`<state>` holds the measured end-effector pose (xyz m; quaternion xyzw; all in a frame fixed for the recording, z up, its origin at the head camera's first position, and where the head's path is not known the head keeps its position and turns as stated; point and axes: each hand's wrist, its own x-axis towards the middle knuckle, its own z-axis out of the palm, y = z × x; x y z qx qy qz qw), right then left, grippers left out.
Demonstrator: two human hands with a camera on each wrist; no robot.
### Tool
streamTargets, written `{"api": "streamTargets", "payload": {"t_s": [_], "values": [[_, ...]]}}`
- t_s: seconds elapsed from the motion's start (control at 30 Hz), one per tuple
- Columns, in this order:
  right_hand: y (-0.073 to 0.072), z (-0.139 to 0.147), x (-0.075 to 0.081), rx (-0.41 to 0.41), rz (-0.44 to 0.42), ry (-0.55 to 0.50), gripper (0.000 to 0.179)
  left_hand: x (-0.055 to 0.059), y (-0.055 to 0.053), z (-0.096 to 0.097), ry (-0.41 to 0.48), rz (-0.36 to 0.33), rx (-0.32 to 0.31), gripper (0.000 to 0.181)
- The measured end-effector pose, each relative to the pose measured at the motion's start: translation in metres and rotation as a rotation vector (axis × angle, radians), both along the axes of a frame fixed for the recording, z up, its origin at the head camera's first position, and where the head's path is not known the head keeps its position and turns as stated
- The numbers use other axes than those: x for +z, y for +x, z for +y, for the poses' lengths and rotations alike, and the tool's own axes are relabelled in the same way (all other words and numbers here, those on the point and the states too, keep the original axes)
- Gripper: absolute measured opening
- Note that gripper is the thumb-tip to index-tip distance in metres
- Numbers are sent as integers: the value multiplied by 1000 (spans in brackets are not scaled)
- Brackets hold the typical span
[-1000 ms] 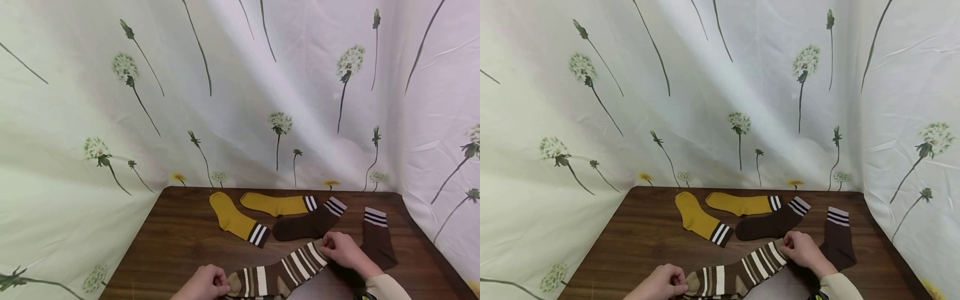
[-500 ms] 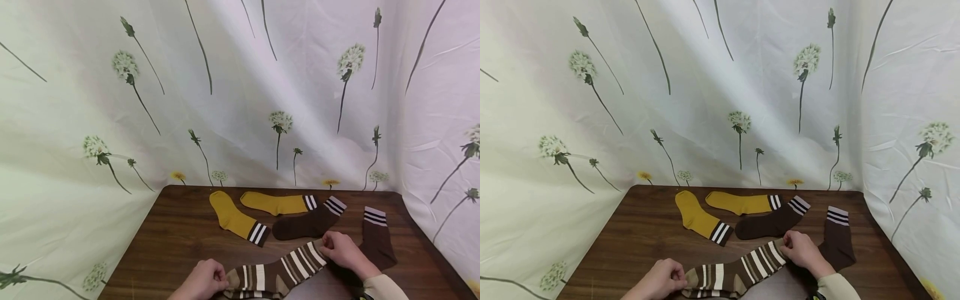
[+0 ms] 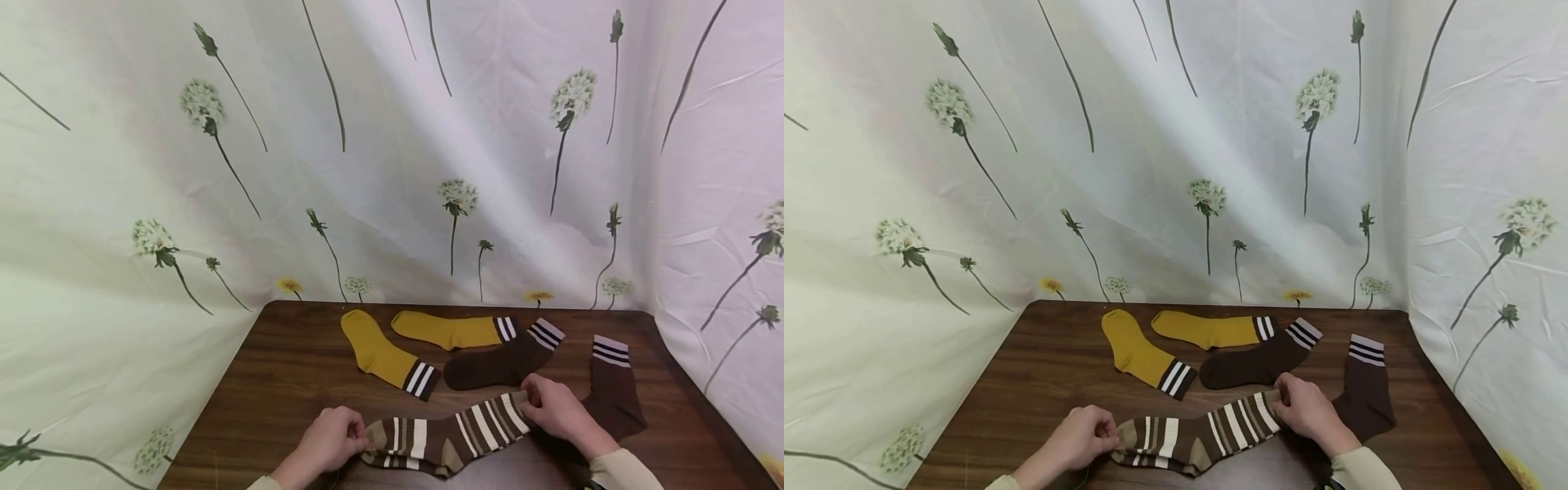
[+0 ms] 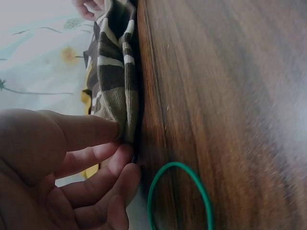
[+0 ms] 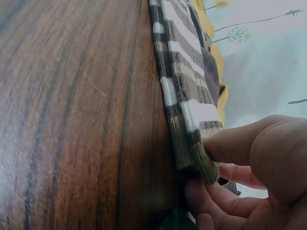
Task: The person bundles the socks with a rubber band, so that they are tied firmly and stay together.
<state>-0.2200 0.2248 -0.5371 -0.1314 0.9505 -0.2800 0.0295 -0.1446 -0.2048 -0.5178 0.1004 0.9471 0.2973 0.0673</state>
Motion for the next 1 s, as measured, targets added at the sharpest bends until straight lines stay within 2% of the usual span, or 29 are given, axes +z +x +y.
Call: {"api": "streamTargets", "payload": {"t_s": [0.27,0.43,0.73,1.0], "values": [[3,-1,-2,13,9,13,24,-4,-9,-2,-25,30,47,26],[4,-1,-1,31,0,6,24,-2,-16,-1,-53,51,81,25],[8,-3,-2,25,6,9,24,1,-30,-2,-59,29,123,22],[11,-5,0,18,-5,17,23,2,-42,-1,-44,87,146,21]]}}
